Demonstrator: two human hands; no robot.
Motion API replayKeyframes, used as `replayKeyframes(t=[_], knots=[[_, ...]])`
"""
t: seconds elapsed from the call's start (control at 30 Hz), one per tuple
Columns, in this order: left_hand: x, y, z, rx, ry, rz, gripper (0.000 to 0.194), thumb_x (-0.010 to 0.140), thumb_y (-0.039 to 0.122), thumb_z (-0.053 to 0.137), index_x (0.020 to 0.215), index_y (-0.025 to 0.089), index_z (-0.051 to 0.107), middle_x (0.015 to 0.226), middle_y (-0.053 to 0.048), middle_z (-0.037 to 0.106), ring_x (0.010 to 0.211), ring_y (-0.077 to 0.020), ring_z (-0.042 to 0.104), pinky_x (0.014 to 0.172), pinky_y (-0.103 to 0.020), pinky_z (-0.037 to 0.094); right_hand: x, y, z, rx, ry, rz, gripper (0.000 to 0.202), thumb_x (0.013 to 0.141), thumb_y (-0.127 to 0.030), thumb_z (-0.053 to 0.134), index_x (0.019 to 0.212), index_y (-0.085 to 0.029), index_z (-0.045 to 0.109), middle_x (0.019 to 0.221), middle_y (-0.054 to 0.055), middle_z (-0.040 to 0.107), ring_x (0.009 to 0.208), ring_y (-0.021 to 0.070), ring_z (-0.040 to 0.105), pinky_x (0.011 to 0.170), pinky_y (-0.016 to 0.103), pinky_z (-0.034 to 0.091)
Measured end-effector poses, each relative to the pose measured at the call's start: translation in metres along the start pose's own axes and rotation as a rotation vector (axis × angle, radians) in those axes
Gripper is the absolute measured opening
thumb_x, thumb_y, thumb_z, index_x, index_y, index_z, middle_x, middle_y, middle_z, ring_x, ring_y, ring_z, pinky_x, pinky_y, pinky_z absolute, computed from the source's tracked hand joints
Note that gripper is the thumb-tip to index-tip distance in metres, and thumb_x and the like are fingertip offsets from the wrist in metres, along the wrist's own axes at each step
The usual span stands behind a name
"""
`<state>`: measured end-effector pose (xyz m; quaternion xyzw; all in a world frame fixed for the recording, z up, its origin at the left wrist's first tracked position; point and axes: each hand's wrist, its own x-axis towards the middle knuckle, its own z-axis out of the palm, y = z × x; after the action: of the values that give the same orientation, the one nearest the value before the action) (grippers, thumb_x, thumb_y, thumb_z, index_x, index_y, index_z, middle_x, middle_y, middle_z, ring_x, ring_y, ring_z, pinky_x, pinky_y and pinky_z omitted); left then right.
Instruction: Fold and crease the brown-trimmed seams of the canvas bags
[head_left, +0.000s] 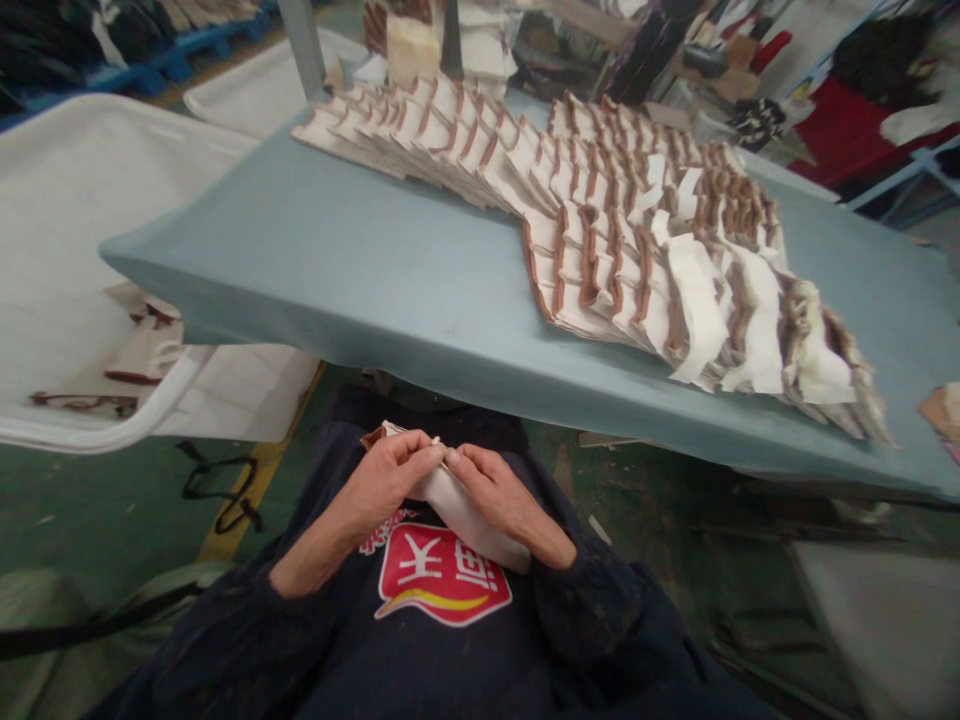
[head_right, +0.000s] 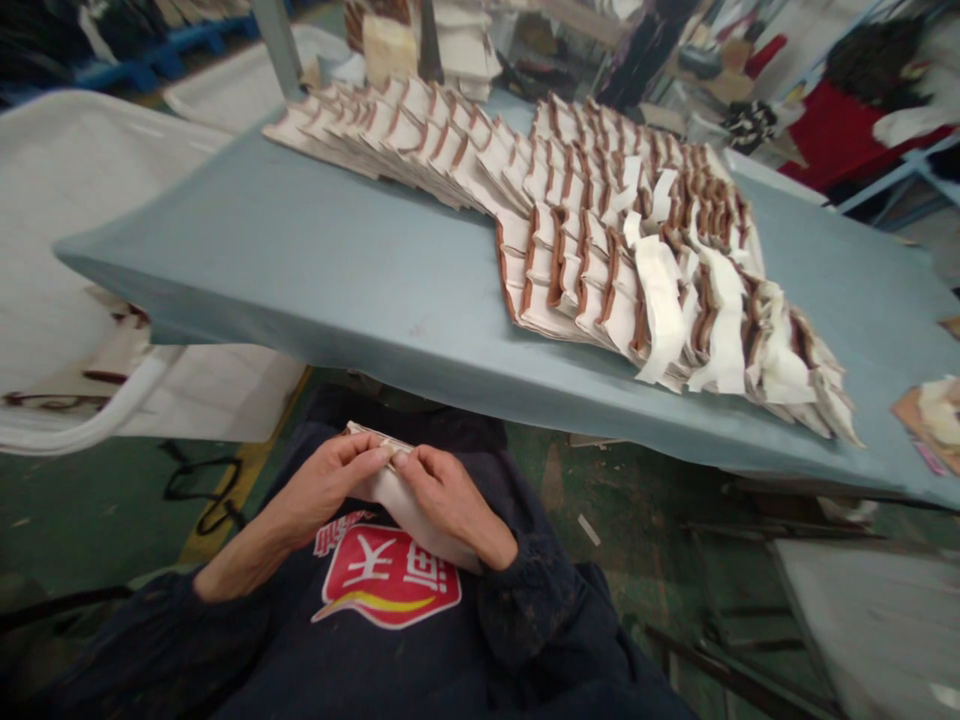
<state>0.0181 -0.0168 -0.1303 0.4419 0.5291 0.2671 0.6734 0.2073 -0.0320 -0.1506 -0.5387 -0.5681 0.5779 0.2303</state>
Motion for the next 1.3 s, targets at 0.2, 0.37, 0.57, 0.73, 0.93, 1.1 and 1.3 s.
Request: replayKeyframes(t=[0.2,0.37,0.57,0.73,0.93,1.1,1.3], knots=[[0.001,-0.003,0.000,0.004,-0.004,-0.002,0.044,0.079,0.061,0.072,0.072,0.021,0.053,0.066,0.004,0.052,0.062,-0.0138,0.045,0.059,-0.025,0.035,-0.001,-0.003,0.000,-0.005,0.000,0.007,0.053,0.104,-0.068,0.047,0.078,-0.021,0.054,0.075,0.000,0.055,0.070,0.0161,0.048,0.063,0.030,0.034],[0.001,-0.005,0.000,0.008,0.003,-0.001,0.043,0.080,0.060,0.070,0.072,0.021,0.053,0.066,0.005,0.050,0.061,-0.0134,0.043,0.058,-0.025,0.033,0.000,0.002,0.004,-0.018,0.010,-0.010,0.054,0.105,-0.067,0.046,0.077,-0.021,0.054,0.074,0.000,0.056,0.070,0.0162,0.048,0.063,0.031,0.034],[0.001,-0.005,0.000,0.021,0.007,0.007,0.045,0.079,0.061,0.071,0.070,0.021,0.052,0.066,0.005,0.050,0.061,-0.0131,0.042,0.059,-0.024,0.033,0.000,0.008,0.007,-0.031,0.031,0.001,0.052,0.107,-0.064,0.046,0.079,-0.020,0.056,0.075,0.000,0.056,0.070,0.0157,0.048,0.063,0.030,0.035],[0.001,-0.005,-0.001,0.020,0.009,0.010,0.045,0.080,0.061,0.071,0.071,0.021,0.053,0.065,0.005,0.051,0.061,-0.0130,0.043,0.058,-0.024,0.033,-0.001,0.009,0.008,-0.044,0.038,0.003,0.053,0.107,-0.064,0.046,0.078,-0.020,0.055,0.075,0.000,0.058,0.070,0.0161,0.050,0.063,0.031,0.035],[-0.001,-0.009,0.000,0.000,0.021,0.001,0.045,0.080,0.062,0.072,0.072,0.020,0.055,0.065,0.004,0.053,0.060,-0.0132,0.046,0.057,-0.025,0.035,-0.001,0.011,0.011,-0.052,0.040,0.015,0.055,0.106,-0.067,0.046,0.078,-0.021,0.056,0.075,0.001,0.058,0.070,0.0164,0.051,0.064,0.032,0.035],[-0.001,-0.008,0.001,-0.016,0.017,-0.010,0.046,0.078,0.062,0.072,0.072,0.021,0.054,0.065,0.004,0.052,0.061,-0.0133,0.045,0.058,-0.025,0.035,-0.001,0.013,0.012,-0.057,0.042,0.013,0.054,0.107,-0.066,0.045,0.078,-0.021,0.057,0.075,0.001,0.058,0.070,0.0169,0.051,0.065,0.032,0.035],[-0.001,-0.005,0.003,-0.020,0.019,-0.025,0.046,0.076,0.063,0.071,0.072,0.021,0.053,0.065,0.004,0.050,0.062,-0.0135,0.044,0.057,-0.025,0.035,-0.001,0.016,0.013,-0.056,0.048,0.007,0.055,0.108,-0.065,0.044,0.078,-0.021,0.056,0.075,0.001,0.059,0.070,0.0164,0.052,0.064,0.032,0.036]])
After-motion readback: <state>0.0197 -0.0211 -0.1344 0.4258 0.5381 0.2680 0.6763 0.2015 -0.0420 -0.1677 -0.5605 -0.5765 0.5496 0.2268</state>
